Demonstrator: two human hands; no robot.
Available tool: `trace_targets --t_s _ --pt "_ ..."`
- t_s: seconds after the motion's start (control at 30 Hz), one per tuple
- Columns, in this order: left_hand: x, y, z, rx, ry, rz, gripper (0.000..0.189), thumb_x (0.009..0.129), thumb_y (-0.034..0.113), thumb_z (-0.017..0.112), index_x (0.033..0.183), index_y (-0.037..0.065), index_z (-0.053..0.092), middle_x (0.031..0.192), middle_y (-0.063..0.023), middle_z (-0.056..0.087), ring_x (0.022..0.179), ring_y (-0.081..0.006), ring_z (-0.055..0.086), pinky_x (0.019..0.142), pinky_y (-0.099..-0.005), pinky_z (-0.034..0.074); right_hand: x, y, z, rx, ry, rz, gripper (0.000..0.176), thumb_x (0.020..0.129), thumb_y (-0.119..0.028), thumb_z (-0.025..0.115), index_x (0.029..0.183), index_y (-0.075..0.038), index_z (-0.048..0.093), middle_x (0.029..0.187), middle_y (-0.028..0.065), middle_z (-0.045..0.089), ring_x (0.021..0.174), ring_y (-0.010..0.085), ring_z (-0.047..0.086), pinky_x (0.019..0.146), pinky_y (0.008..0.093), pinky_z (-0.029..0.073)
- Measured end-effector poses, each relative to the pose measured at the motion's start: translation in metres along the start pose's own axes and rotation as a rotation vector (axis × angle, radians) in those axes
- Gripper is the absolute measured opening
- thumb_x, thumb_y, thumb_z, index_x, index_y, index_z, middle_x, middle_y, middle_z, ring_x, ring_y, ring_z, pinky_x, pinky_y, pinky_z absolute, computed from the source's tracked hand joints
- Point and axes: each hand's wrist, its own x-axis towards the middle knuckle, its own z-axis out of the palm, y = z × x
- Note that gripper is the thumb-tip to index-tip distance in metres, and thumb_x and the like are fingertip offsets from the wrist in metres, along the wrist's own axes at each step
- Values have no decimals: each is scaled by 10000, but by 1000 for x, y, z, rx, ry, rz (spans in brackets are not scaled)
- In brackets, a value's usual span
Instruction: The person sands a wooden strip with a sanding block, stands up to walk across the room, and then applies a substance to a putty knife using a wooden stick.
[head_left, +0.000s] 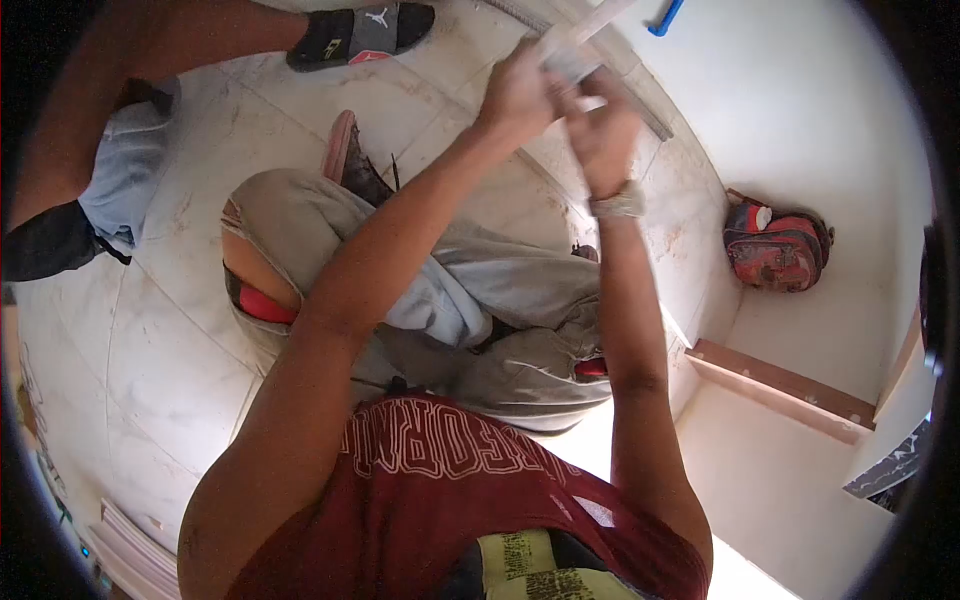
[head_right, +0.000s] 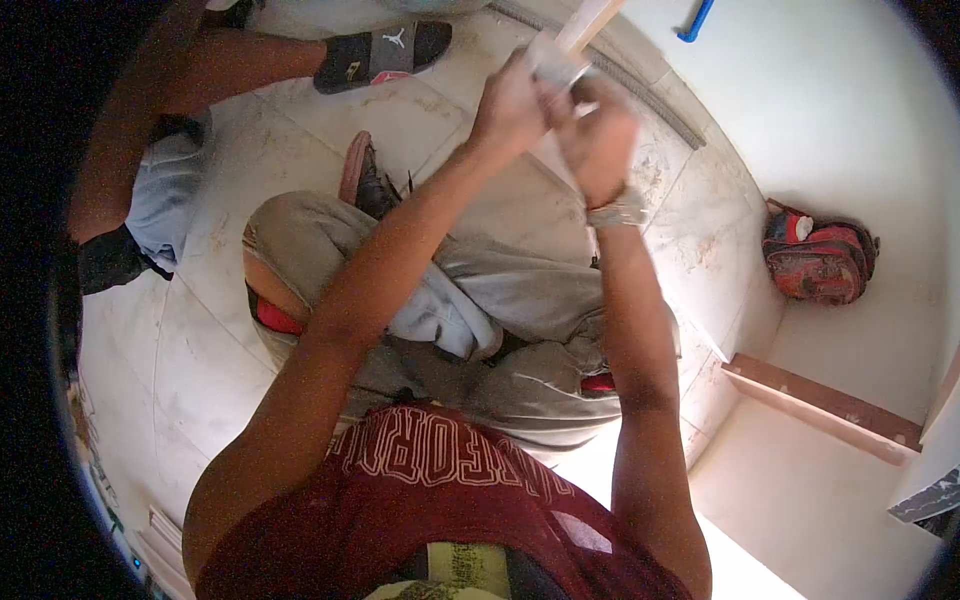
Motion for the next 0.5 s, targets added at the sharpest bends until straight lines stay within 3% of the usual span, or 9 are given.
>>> trace_targets --t_s 0.07,0.17,0.2,0.27,0.33,0.43,0.47,0.5 --pt "28 56 -17 189 -41 65 436 813 213 762 1149 -11 598 908 -218 718 896 -356 726 811 -438 576 29 -25 -37 -7 63 69 398 828 -364 846 850 11 714 711 125 729 652 212 710 638 341 552" --pt "24 40 -10 148 -4 89 456 802 232 767 1148 -13 598 910 -222 719 895 -367 722 809 -441 578 30 -20 -28 80 78 43 398 805 -350 870 845 8 701 761 159 737 672 242 717 646 353 553" --pt "10 43 -22 -118 -75 -73 427 793 225 772 1113 -6 610 883 -192 721 850 -319 725 783 -412 578 15 -4 -14 63 17 22 413 810 -367 863 846 9 695 779 171 736 686 266 719 651 368 553" --pt "-23 -45 -1 -178 -40 -101 427 785 221 778 1106 -1 605 850 -173 712 799 -276 714 746 -401 573 -30 30 25 21 -141 62 441 816 -402 848 857 8 692 801 187 731 710 307 719 662 394 554" --pt "-30 -73 7 -216 22 -64 411 780 222 784 1086 6 614 819 -158 703 766 -242 703 720 -393 566 -36 34 39 -17 -194 99 456 813 -427 840 866 2 696 800 188 725 720 326 717 667 405 554" --pt "-14 -43 8 -110 18 21 357 780 225 788 1037 16 654 773 -148 685 745 -219 687 704 -388 556 -11 12 13 -79 -37 -16 432 799 -414 843 871 -13 701 774 169 719 703 316 713 663 398 553" --pt "13 -1 -9 21 -95 22 338 781 223 786 1021 16 668 759 -150 677 740 -221 682 703 -387 553 8 2 -6 -35 51 -48 408 805 -400 835 857 -16 709 744 158 714 649 302 692 642 386 547" --pt "31 32 -20 147 -232 26 319 782 221 785 1005 16 682 745 -151 669 736 -222 677 702 -387 551 23 -9 -25 -79 87 44 420 828 -393 832 874 12 730 762 134 739 683 193 699 681 347 549"
